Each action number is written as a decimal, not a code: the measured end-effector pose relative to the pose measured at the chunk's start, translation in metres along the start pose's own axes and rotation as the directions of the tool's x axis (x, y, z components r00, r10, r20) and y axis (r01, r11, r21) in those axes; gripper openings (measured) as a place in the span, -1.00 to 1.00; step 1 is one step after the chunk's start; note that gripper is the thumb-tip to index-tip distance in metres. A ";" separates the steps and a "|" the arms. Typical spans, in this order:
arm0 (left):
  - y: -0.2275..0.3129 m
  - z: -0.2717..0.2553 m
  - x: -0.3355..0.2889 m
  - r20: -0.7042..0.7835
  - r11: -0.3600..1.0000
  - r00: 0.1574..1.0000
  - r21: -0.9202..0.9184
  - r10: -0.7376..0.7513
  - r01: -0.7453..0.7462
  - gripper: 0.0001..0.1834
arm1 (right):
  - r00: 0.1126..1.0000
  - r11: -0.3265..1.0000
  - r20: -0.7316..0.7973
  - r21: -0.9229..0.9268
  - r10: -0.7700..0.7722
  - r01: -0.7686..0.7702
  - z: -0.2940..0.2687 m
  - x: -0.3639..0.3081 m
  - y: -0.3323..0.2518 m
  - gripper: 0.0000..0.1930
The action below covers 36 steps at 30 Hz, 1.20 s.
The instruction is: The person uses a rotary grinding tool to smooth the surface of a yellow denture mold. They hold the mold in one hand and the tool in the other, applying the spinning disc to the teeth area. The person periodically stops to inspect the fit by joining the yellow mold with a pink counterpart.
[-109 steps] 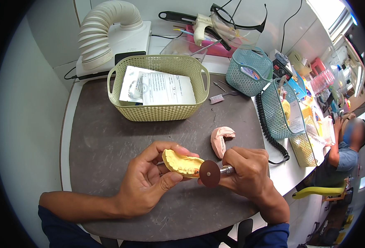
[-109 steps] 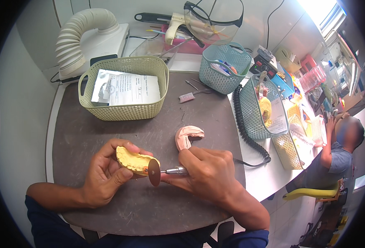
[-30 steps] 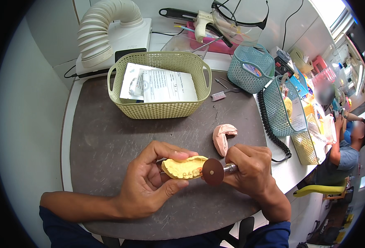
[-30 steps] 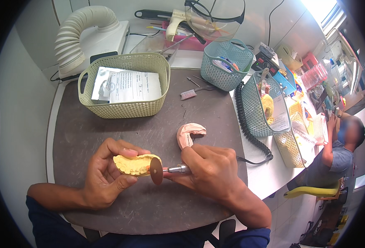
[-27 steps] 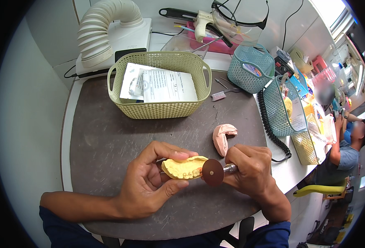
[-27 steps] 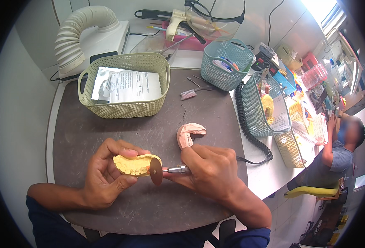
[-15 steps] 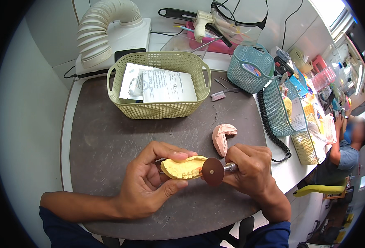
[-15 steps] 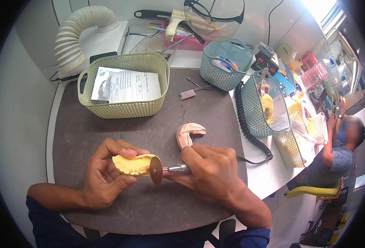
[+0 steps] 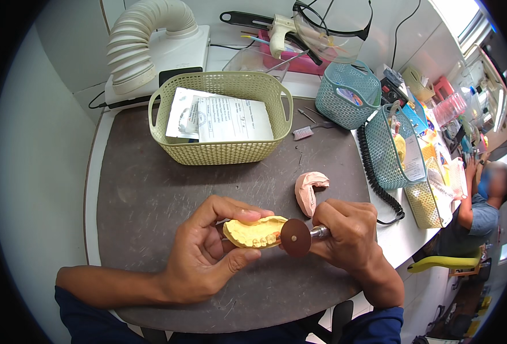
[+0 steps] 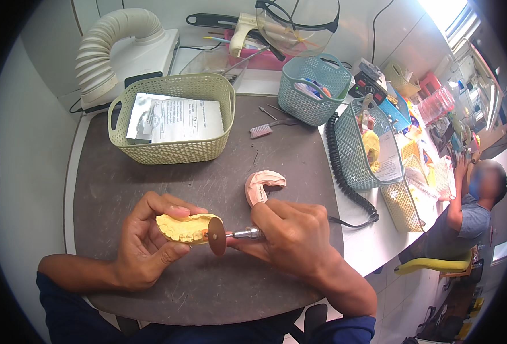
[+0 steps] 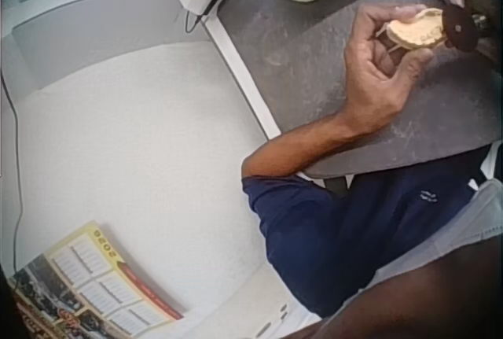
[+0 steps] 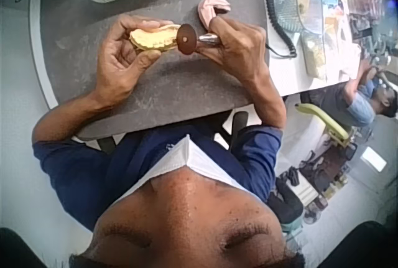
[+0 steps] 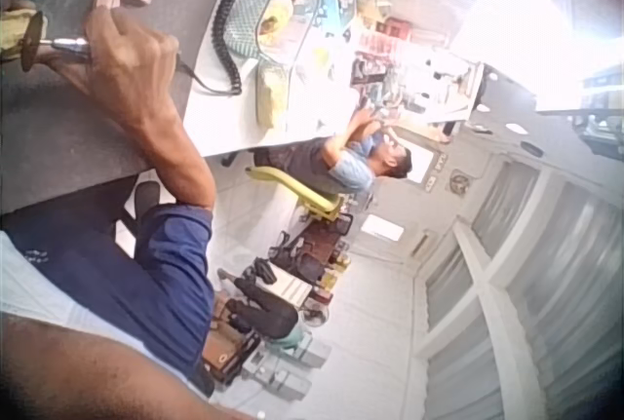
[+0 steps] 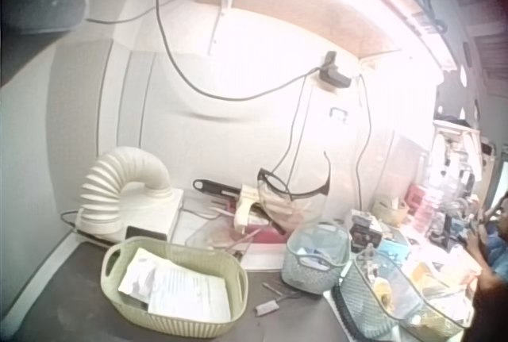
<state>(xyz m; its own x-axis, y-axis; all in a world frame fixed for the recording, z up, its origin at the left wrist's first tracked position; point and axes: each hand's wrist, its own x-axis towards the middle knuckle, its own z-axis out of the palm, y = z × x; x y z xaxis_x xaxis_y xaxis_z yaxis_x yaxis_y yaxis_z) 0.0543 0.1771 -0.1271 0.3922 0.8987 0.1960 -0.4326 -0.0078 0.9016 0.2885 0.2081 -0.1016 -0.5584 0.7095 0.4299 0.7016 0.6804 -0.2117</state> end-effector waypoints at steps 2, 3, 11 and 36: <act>0.000 0.000 0.000 0.004 1.000 1.000 -0.006 -0.001 0.001 -0.63 | 1.000 1.000 0.001 0.000 -0.004 0.004 -0.001 0.000 0.000 -0.51; 0.000 0.000 0.000 0.006 1.000 1.000 -0.008 -0.001 0.001 -0.63 | 1.000 1.000 0.001 0.000 -0.007 0.007 0.000 0.000 0.000 -0.51; -0.001 0.000 -0.001 -0.006 0.999 1.000 -0.040 -0.005 0.005 -0.62 | 1.000 1.000 0.009 -0.004 0.021 -0.021 0.000 -0.001 0.001 -0.51; 0.000 0.002 -0.001 -0.008 0.999 1.000 -0.043 -0.008 0.007 -0.62 | 1.000 1.000 0.004 0.009 0.008 -0.008 -0.001 -0.001 0.000 -0.50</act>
<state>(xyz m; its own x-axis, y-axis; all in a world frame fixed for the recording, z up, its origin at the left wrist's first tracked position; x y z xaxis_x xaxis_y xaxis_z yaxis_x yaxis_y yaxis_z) 0.0549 0.1753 -0.1265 0.3892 0.9022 0.1859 -0.4640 0.0176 0.8857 0.2894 0.2077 -0.1012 -0.5542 0.7157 0.4250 0.7023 0.6761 -0.2228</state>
